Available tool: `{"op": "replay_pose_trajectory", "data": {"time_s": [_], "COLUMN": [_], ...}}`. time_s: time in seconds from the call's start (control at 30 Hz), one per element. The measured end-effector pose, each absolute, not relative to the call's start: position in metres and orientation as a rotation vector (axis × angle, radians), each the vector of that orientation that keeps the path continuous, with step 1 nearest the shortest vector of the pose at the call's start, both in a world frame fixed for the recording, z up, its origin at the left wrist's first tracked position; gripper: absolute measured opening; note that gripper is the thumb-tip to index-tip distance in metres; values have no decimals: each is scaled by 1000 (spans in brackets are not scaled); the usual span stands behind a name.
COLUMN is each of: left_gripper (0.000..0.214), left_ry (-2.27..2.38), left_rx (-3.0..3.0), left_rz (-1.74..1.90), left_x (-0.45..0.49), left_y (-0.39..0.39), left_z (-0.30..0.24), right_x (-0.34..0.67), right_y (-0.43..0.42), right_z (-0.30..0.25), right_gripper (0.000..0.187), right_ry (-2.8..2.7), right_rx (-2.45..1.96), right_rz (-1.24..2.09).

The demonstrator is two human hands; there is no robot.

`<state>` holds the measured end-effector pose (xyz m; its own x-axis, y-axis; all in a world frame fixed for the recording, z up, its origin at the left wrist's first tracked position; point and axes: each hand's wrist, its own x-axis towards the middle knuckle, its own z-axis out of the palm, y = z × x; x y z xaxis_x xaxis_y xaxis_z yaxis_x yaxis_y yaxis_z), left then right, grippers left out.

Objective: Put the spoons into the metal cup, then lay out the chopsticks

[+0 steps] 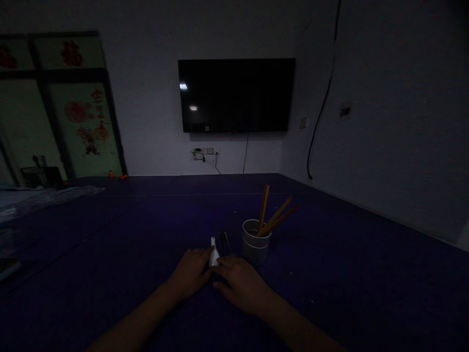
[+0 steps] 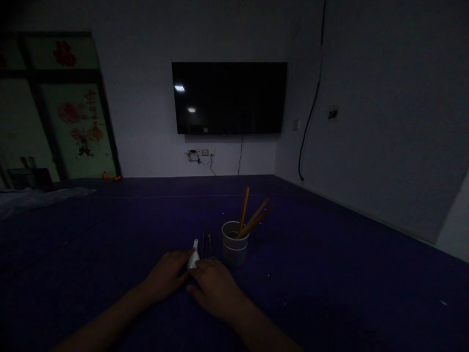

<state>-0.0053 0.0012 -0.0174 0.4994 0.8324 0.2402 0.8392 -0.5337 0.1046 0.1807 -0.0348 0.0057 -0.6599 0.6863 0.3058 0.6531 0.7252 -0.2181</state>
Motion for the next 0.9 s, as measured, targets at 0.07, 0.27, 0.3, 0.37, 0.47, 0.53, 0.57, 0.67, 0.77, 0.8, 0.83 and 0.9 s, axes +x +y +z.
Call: {"op": "replay_pose_trajectory", "data": {"time_s": [0.07,0.27,0.3,0.37,0.47,0.53,0.57,0.67,0.77,0.8,0.83,0.9], "left_gripper": [50,49,50,50,49,49,49,49,50,50,50,50], "left_ry": [-1493,-1501,-1503,-1509,-1521,-1519,-1513,-1509,-1516,-1518,-1521,-1525], "left_rx": [-2696,-2690,-2692,-2694,-2686,-2683,-2685,-2692,-2693,-2691,-2689,-2687], "left_rz": [-412,-394,-393,-394,-393,-394,-398,-405,-396,-391,-387,-381], "left_x": [-5,-4,-4,-4,-4,-3,-3,-3,-3,-3,-3,-3], "left_y": [1,-1,-1,0,0,-1,-1,-2,-1,-1,0,0], "left_z": [-17,-17,-17,-16,-16,-16,-16,-16,-16,-16,-16,-16], "right_x": [181,182,182,181,181,181,182,182,183,183,183,182], "right_y": [-35,-35,-34,-34,-34,-34,-34,-32,-31,-31,-31,-31], "right_z": [6,4,4,4,4,3,3,-1,-3,-3,-2,0], "right_gripper": [28,28,28,28,27,28,28,29,32,32,32,31], "right_ry": [-2568,-2575,-2571,-2561,-2557,-2557,-2555,-2552,-2554,-2556,-2558,-2561], "right_rx": [-1027,-1037,-1038,-1034,-1038,-1041,-1039,-1030,-1034,-1034,-1035,-1040], "right_rz": [126,124,120,113,123,131,132,131,132,136,140,148]}}
